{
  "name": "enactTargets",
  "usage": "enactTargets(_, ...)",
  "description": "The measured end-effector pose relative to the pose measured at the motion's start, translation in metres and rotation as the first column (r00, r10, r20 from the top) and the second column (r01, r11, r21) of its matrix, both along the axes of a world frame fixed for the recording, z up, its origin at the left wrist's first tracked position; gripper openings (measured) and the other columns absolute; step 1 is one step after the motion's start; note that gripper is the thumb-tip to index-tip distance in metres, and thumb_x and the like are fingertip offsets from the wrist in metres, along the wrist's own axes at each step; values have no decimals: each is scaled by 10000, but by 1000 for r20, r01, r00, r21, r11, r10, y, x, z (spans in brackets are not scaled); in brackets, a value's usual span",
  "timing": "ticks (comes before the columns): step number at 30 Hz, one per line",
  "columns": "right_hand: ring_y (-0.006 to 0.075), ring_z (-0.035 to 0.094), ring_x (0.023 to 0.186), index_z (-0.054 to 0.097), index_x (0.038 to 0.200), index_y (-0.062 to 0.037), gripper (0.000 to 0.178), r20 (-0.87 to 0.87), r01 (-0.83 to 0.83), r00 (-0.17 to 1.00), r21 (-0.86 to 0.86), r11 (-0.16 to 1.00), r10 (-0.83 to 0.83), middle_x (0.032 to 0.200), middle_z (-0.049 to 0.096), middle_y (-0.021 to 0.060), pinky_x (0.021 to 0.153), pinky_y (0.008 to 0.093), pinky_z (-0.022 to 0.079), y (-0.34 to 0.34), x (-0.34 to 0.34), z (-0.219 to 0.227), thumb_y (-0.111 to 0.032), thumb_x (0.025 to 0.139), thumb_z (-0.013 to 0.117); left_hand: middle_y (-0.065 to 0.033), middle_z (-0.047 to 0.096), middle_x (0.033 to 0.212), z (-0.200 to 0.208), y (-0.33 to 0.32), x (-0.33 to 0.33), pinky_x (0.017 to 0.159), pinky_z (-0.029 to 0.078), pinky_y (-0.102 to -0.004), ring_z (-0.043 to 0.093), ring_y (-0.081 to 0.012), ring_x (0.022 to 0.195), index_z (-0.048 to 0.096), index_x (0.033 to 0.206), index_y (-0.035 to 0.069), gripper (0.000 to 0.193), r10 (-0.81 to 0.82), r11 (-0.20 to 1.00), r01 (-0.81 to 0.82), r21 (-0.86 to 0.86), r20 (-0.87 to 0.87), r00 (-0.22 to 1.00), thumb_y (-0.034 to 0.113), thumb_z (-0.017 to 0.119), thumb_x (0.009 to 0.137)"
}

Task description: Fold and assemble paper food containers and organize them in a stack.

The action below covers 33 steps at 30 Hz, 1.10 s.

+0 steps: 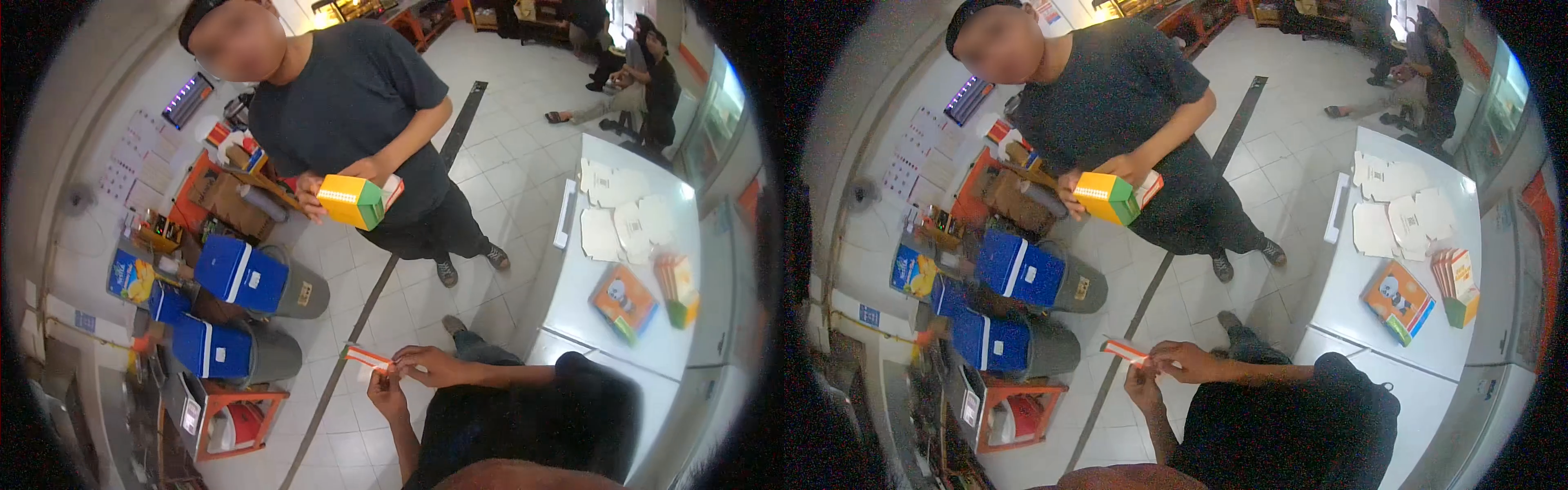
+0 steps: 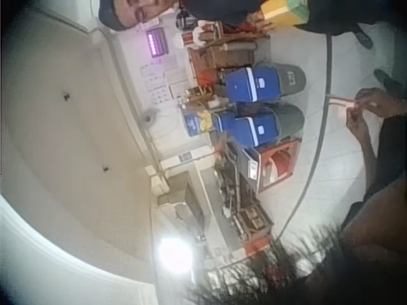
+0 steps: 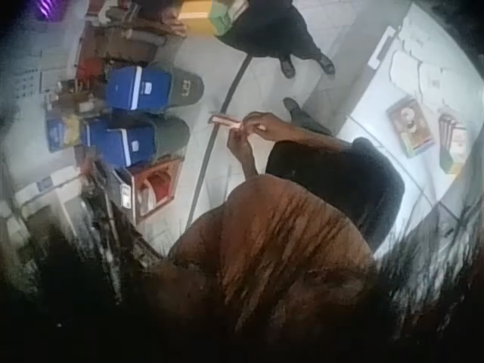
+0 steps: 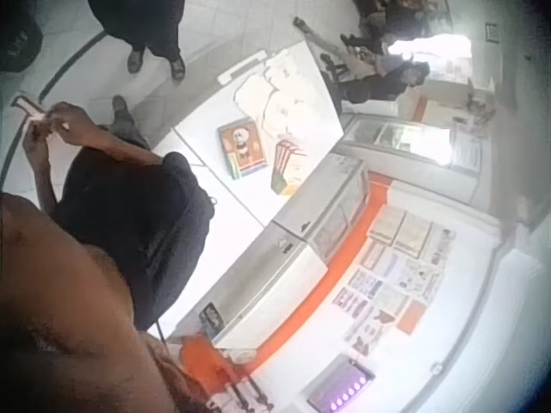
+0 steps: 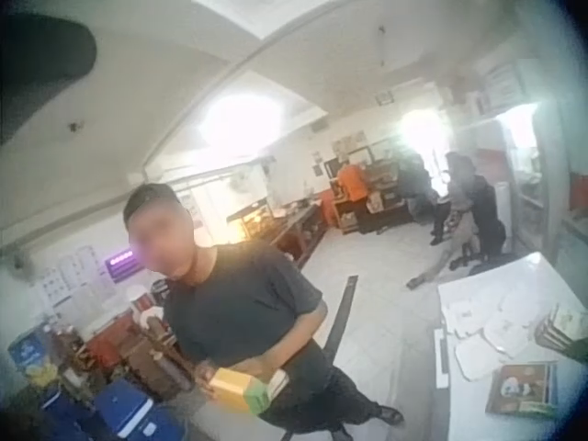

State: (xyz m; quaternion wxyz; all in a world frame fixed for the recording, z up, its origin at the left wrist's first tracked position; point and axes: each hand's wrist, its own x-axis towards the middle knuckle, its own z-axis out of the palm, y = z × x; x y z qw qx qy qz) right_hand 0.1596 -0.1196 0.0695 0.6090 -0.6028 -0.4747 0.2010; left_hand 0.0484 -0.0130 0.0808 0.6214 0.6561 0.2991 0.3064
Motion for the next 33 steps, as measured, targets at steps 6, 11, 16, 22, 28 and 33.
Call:
enactTargets(6,271,656,959,444,1292,-74,432,-430,-13,900,-208,978,-79,1165,607,153,759,343,539,-30,39,-21,-281,946,600,-54,641,729,-18,0,10,640,482,-306,608,-157,677,624,842,31,144,-248,833,362,419,-303,920,121,736,833)
enactTargets(11,249,689,816,361,1371,-98,637,-293,-3,947,-415,910,-131,1169,630,172,738,389,547,-58,61,-33,-403,892,651,-111,643,944,-27,-39,36,794,508,-366,640,-282,915,638,1025,46,220,-576,403,827,392,-593,562,180,700,861)
enactTargets(16,253,659,1002,486,1305,-69,437,-316,121,931,-206,971,-183,1209,616,148,830,343,522,-86,63,-28,-219,920,629,-149,537,1221,-23,-64,64,911,476,-359,552,-259,1147,481,1253,28,380,-618,749,648,136,-209,758,137,623,919)
enactTargets(22,205,582,1112,471,1306,-81,403,-14,357,934,101,929,-358,1210,563,120,870,347,536,-84,45,-23,-127,928,605,-79,568,1057,-5,-77,83,878,441,-305,549,-163,989,499,1157,6,277,-450,892,451,37,-30,892,241,505,1009)
enactTargets(28,241,569,1094,364,1361,-73,504,-858,266,512,107,958,-46,1223,482,124,823,382,580,-91,55,-61,-185,938,614,-122,622,886,-8,-63,80,772,496,-322,625,-234,808,605,980,-5,164,-396,732,542,413,-389,832,146,540,976)
enactTargets(33,231,647,913,498,1305,-11,489,-822,115,463,-314,942,-331,1142,617,147,741,332,565,-123,55,-106,-201,886,663,-160,664,1001,-24,-79,70,822,515,-374,655,-320,929,669,977,-4,137,-567,500,774,387,-530,631,87,619,888)
